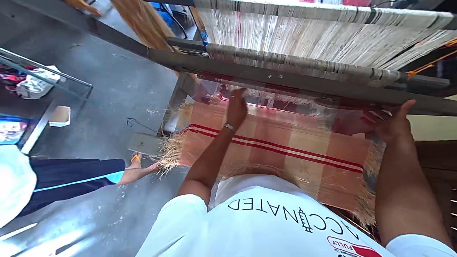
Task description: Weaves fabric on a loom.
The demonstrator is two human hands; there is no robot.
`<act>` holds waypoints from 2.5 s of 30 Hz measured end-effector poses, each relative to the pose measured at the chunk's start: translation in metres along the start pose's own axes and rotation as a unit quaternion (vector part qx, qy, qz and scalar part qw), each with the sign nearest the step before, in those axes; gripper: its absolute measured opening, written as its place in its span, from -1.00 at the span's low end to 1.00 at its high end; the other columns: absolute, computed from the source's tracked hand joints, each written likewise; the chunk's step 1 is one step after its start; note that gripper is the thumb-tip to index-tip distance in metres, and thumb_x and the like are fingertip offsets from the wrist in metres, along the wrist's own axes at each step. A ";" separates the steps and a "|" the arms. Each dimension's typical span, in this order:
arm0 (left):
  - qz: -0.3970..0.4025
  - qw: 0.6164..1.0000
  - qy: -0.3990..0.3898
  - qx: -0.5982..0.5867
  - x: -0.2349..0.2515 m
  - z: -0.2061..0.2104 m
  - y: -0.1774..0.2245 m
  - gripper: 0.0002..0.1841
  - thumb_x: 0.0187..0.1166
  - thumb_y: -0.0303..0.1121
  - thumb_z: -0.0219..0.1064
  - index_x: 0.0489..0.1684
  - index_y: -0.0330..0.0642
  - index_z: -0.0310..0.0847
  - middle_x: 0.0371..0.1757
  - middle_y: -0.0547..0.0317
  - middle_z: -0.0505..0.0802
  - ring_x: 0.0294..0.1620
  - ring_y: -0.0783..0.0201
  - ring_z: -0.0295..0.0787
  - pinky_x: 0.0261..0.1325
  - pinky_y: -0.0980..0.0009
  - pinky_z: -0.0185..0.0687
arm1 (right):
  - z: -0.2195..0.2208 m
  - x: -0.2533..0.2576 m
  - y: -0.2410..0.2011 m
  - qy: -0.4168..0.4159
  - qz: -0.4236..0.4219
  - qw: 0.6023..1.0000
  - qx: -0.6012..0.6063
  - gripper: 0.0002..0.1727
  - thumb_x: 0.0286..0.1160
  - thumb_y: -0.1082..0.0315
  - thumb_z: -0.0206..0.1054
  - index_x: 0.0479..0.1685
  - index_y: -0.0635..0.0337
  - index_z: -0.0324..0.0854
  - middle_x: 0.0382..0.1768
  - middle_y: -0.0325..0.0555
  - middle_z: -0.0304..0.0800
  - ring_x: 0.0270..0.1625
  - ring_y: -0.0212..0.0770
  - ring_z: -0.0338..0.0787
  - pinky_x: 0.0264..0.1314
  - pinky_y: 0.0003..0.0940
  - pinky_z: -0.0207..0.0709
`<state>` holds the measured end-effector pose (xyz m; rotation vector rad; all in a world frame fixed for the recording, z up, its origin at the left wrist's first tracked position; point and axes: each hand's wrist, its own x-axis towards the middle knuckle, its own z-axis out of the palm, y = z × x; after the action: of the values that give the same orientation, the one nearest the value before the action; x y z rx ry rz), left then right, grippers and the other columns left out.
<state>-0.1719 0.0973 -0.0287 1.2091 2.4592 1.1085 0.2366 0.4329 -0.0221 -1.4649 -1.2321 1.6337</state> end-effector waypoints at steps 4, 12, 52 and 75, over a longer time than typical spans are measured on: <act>-0.140 0.965 0.119 0.189 0.009 -0.083 -0.076 -0.34 0.55 -0.44 0.18 0.75 -0.29 0.24 0.64 -0.45 0.47 0.67 -0.49 0.29 0.50 -0.55 0.21 | 0.001 -0.001 0.003 0.021 -0.013 1.000 0.013 -0.02 0.61 -0.55 -0.36 0.69 0.05 0.24 0.47 -0.03 0.61 0.37 -0.06 0.76 0.30 -0.04 0.71; -0.254 0.954 -0.078 0.140 0.001 -0.142 -0.125 -0.57 0.85 -0.15 0.01 0.34 -0.25 0.65 0.30 -0.33 0.77 0.42 -0.38 0.63 0.40 -0.57 0.30 | -0.011 -0.024 0.013 0.151 -0.087 0.983 0.055 -0.19 0.80 -0.33 -0.18 0.72 0.15 0.15 0.41 0.09 0.60 0.16 -0.04 0.83 0.11 -0.12 0.78; 0.141 0.985 -0.037 -0.093 -0.191 -0.011 0.069 -0.09 0.49 0.25 0.39 0.79 -0.06 0.22 0.64 0.06 0.57 0.62 0.09 0.47 0.66 -0.07 0.38 | 0.118 -0.275 -0.005 -0.039 -0.497 0.858 -0.119 -0.53 0.58 0.41 0.37 0.45 0.30 0.46 0.26 0.08 0.64 0.04 -0.22 0.81 0.08 -0.24 0.80; -0.129 0.961 0.117 -0.213 -0.309 -0.119 -0.082 -0.23 0.66 -0.12 0.34 0.73 -0.35 0.07 0.10 -0.08 0.78 -0.27 0.29 0.79 -0.18 0.29 0.80 | 0.222 -0.165 0.018 -0.006 -0.341 0.748 -0.570 0.00 0.56 -0.54 -0.06 0.34 0.32 0.59 0.35 0.30 0.66 0.53 0.33 0.52 0.69 0.40 0.05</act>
<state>-0.0744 -0.2286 -0.0483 0.6432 2.2714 1.6615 0.0557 0.2262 0.0159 -1.2458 -2.6005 0.2784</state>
